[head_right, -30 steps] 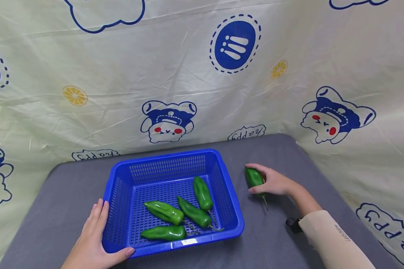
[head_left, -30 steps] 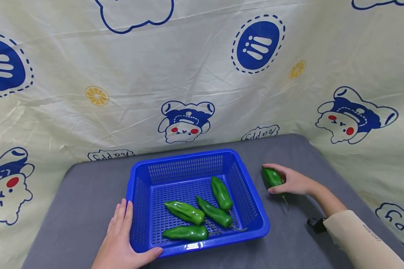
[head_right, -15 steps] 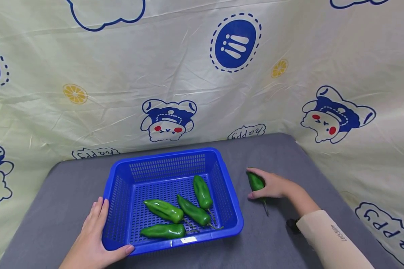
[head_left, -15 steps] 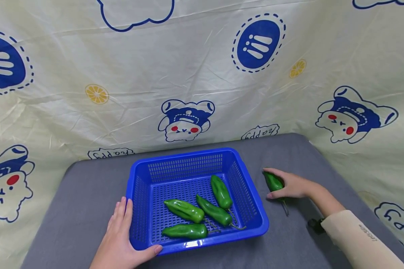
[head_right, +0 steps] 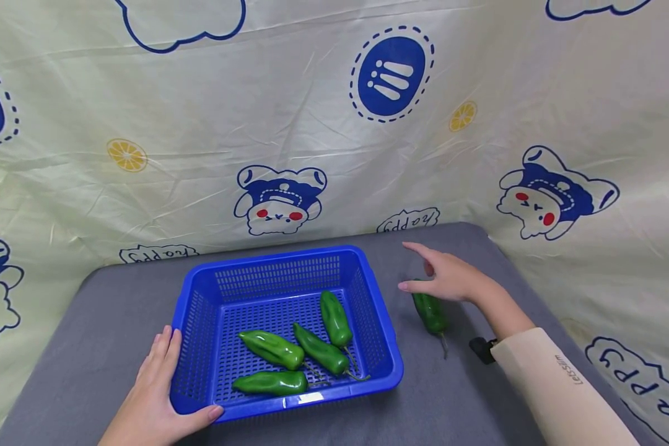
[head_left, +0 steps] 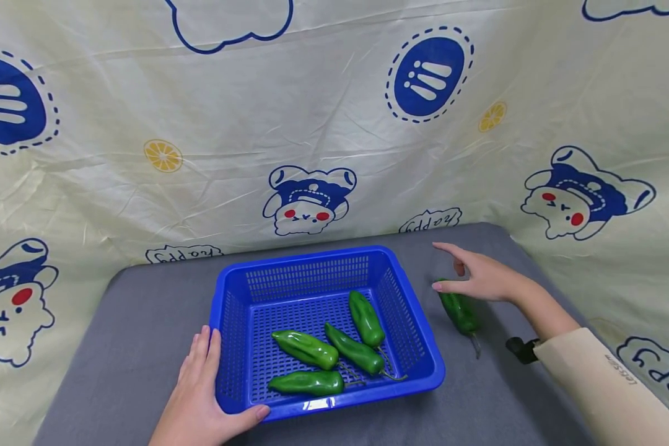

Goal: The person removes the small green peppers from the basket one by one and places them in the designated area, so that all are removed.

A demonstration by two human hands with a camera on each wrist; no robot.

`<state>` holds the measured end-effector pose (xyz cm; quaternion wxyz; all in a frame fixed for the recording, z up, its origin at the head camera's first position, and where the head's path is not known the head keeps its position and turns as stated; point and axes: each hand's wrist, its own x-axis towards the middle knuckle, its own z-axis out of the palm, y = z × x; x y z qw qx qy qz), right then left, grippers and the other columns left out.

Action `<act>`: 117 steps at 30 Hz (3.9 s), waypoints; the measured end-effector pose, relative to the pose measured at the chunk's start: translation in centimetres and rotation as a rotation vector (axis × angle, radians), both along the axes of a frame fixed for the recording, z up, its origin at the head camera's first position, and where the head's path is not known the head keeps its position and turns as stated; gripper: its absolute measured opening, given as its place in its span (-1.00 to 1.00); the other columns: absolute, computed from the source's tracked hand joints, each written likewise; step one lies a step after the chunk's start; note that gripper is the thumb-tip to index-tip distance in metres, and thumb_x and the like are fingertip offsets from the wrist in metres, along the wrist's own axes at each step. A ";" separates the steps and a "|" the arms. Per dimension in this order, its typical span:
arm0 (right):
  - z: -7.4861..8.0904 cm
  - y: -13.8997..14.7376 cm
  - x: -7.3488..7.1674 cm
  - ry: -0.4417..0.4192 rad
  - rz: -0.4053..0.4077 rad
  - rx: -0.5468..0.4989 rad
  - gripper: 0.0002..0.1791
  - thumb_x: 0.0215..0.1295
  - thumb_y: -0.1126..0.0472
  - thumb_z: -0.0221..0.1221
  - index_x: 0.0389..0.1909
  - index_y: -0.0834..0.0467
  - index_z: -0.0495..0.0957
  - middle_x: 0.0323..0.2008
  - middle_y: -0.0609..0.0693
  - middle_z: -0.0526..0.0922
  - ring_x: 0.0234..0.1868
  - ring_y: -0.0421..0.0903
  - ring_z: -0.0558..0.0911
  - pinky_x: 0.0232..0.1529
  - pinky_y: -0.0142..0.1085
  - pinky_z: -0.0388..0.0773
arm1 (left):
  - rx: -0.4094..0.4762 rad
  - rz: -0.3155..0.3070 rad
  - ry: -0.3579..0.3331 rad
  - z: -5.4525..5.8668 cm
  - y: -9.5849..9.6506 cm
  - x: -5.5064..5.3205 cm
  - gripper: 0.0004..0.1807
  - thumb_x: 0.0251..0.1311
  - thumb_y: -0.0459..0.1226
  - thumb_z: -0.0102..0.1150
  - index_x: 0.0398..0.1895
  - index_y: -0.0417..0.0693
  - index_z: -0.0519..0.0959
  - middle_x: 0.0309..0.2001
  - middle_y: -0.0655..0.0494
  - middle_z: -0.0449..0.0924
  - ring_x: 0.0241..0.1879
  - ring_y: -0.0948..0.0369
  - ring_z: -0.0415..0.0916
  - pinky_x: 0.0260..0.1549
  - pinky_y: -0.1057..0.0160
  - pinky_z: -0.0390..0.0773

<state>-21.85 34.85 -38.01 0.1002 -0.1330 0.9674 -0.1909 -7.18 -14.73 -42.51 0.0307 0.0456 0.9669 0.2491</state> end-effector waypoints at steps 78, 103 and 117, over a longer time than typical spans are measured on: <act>-1.9 -16.5 -0.9 -0.175 0.383 0.338 0.04 -0.07 -0.35 0.42 0.45 -0.29 0.16 0.19 -0.01 0.61 0.18 0.03 0.58 0.34 0.13 0.28 | 0.028 0.009 -0.047 0.2 0.0 -0.3 0.58 -0.35 0.54 0.29 0.61 -0.11 -0.24 0.61 -0.20 -0.27 0.53 -0.31 -0.18 0.38 -0.43 0.01; 4.0 -9.7 0.8 -0.136 0.334 -0.351 0.07 0.07 0.03 0.47 0.50 -0.23 0.00 -0.04 0.04 0.56 -0.09 0.00 0.56 -0.13 -0.13 0.59 | 0.000 0.004 -0.028 0.3 0.0 0.0 0.58 -0.34 0.53 0.31 0.61 -0.10 -0.27 0.61 -0.20 -0.29 0.52 -0.33 -0.18 0.29 -0.48 0.14; 2.1 -0.4 1.4 -0.157 0.171 -0.351 0.07 0.10 0.14 0.45 0.52 -0.07 -0.03 -0.11 0.14 0.55 -0.17 0.05 0.53 -0.22 -0.23 0.56 | 0.002 -0.012 -0.001 0.4 -0.1 -0.1 0.58 -0.33 0.51 0.32 0.61 -0.14 -0.25 0.60 -0.23 -0.26 0.53 -0.31 -0.18 0.34 -0.45 0.08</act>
